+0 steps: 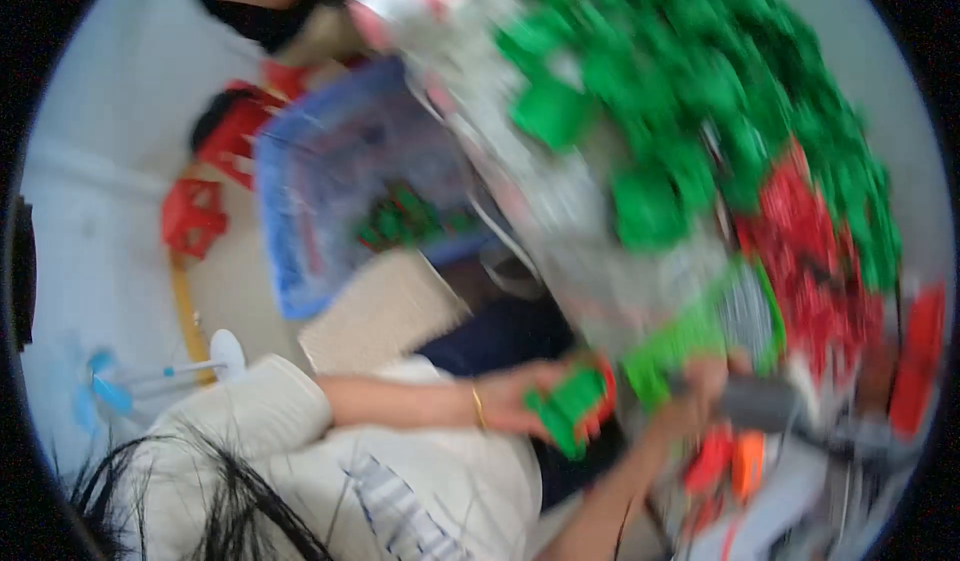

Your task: Using a hot glue gun to assemble green plastic toy components at a factory workbench.

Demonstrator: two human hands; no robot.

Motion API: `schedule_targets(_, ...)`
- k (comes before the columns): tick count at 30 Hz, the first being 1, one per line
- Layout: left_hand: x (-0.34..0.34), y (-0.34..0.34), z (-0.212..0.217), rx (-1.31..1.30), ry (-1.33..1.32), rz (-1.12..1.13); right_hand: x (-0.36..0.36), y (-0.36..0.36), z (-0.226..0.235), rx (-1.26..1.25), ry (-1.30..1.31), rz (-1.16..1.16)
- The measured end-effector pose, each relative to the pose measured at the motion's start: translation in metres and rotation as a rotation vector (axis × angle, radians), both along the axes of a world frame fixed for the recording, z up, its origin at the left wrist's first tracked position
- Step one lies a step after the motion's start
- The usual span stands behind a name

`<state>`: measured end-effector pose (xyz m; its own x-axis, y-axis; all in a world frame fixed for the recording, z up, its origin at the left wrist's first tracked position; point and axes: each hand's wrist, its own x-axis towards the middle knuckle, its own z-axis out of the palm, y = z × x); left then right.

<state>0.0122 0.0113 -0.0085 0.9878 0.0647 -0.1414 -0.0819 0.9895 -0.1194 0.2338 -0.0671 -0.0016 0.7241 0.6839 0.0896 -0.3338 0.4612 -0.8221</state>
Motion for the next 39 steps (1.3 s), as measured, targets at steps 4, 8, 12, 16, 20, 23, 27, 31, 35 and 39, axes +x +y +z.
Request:
schedule_targets(4, -0.012, -0.007, -0.009, -0.123, -0.039, -0.079, -0.058, 0.049, 0.054, -0.224, -0.39, -0.444)
schedule_targets(8, -0.016, -0.011, -0.014, -0.068, -0.01, -0.086, -0.066, 0.049, 0.07, -0.122, -0.428, -0.462)
schedule_targets(12, -0.013, -0.004, -0.016, -0.065, -0.051, -0.105, -0.056, 0.034, 0.061, -0.795, -0.47, -0.653)
schedule_targets(16, -0.011, -0.002, -0.019, -0.079, -0.102, -0.111, -0.01, 0.012, 0.03, -0.114, -0.488, -0.123)
schedule_targets(20, -0.008, -0.003, -0.02, -0.096, -0.077, -0.116, 0.03, 0.034, 0.032, 0.491, -0.968, 0.381)
schedule_targets(23, -0.014, -0.001, -0.023, -0.105, -0.062, -0.104, -0.02, 0.027, 0.049, -0.307, -0.397, -0.206)
schedule_targets(27, -0.013, -0.007, -0.021, -0.086, -0.054, -0.105, -0.011, 0.007, 0.029, -0.189, -0.386, -0.139)
schedule_targets(31, -0.016, -0.013, -0.021, -0.093, -0.049, -0.09, -0.001, -0.009, 0.018, -0.054, -0.361, -0.037)
schedule_targets(35, -0.017, -0.012, -0.014, -0.121, -0.084, -0.091, -0.032, -0.003, 0.085, -0.393, -0.423, -0.113)
schedule_targets(39, -0.012, -0.007, -0.002, -0.189, -0.167, 0.074, -0.07, 0.033, 0.122, -0.117, -0.351, -0.399)
